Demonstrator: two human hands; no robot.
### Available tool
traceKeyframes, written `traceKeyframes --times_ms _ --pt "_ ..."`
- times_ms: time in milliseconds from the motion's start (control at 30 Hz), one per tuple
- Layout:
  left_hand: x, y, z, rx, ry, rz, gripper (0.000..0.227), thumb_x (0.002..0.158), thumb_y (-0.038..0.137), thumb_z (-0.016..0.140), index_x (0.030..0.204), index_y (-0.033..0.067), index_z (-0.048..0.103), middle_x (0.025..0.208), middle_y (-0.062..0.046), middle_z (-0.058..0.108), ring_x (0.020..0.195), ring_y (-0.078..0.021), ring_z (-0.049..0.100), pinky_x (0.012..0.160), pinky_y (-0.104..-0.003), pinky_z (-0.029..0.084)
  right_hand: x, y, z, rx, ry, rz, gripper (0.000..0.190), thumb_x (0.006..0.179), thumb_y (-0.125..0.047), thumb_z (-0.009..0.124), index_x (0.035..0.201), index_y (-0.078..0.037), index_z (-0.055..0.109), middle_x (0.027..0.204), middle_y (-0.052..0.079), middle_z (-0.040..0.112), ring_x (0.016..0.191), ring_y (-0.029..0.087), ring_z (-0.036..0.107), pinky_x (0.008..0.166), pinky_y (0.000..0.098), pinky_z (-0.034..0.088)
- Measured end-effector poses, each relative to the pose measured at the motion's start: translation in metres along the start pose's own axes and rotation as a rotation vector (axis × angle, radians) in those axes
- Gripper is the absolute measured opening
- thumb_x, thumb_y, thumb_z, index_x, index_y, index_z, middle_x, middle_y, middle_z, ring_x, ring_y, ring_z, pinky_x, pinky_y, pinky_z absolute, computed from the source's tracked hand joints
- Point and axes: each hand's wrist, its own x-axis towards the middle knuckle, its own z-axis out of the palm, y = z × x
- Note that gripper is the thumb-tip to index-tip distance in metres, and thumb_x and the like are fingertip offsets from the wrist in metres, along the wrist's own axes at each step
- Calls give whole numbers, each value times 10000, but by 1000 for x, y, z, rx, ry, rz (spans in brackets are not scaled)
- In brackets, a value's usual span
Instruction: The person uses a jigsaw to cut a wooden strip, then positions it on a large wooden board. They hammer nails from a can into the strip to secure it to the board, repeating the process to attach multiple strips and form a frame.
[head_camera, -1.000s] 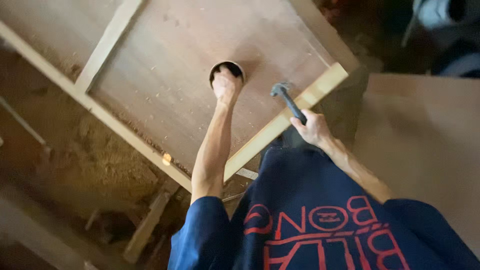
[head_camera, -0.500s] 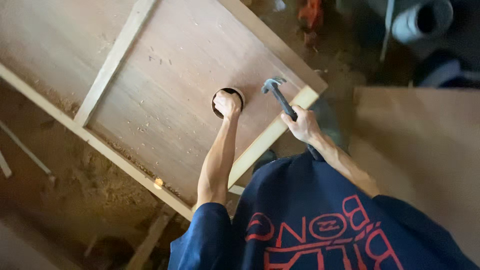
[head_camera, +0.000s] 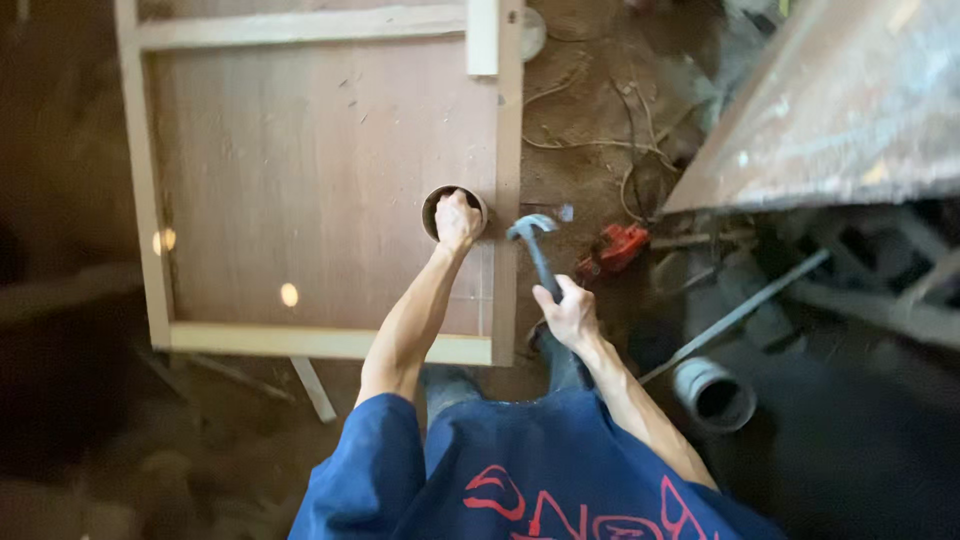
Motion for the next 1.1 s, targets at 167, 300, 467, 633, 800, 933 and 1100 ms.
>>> traceKeyframes --times_ms 167,300,467,633,800,933,1100 --pt "1 -4 2 -57 -94 -133 131 752 82 652 815 -21 704 841 -300 702 792 -450 711 771 -521 591 32 4 -55 -57 -31 -42 350 887 -374 738 1004 -44 722 724 169 692 665 275 702 642 410 544" --pt "23 -1 -4 107 -168 -133 153 856 114 638 829 -21 706 846 -268 721 813 -439 714 762 -530 590 48 12 -77 -146 -99 -30 360 893 -387 743 1019 -50 732 737 168 700 675 283 702 654 415 541" --pt "86 -10 -32 -136 142 -608 233 804 174 676 934 -16 709 987 -293 719 941 -438 706 845 -502 583 77 6 -92 -195 -122 -168 368 896 -379 753 1036 -40 730 757 162 701 678 271 690 662 398 535" --pt "93 -1 -55 -199 243 -689 209 776 145 656 930 32 739 989 -241 741 962 -408 720 888 -486 574 111 -16 -102 -141 -190 -207 365 919 -353 751 1049 -14 717 753 156 700 658 248 651 654 380 525" --pt "87 10 -60 -325 453 -725 201 720 137 655 874 93 777 899 -190 755 885 -376 731 869 -468 567 179 -47 -104 -185 -264 -251 338 926 -323 748 1057 -13 718 742 140 692 641 205 653 633 367 517" --pt "94 14 -67 -209 433 -750 183 773 132 643 902 93 766 922 -193 760 897 -388 731 845 -478 576 260 -75 -93 -226 -329 -321 319 916 -295 766 1037 -4 719 734 121 687 637 189 644 625 346 519" --pt "92 41 -109 -80 240 -941 264 770 241 763 1021 160 776 900 -205 737 838 -414 709 768 -515 560 356 -113 -70 -206 -460 -283 315 914 -297 758 1034 -9 714 698 113 666 620 175 608 599 347 501"
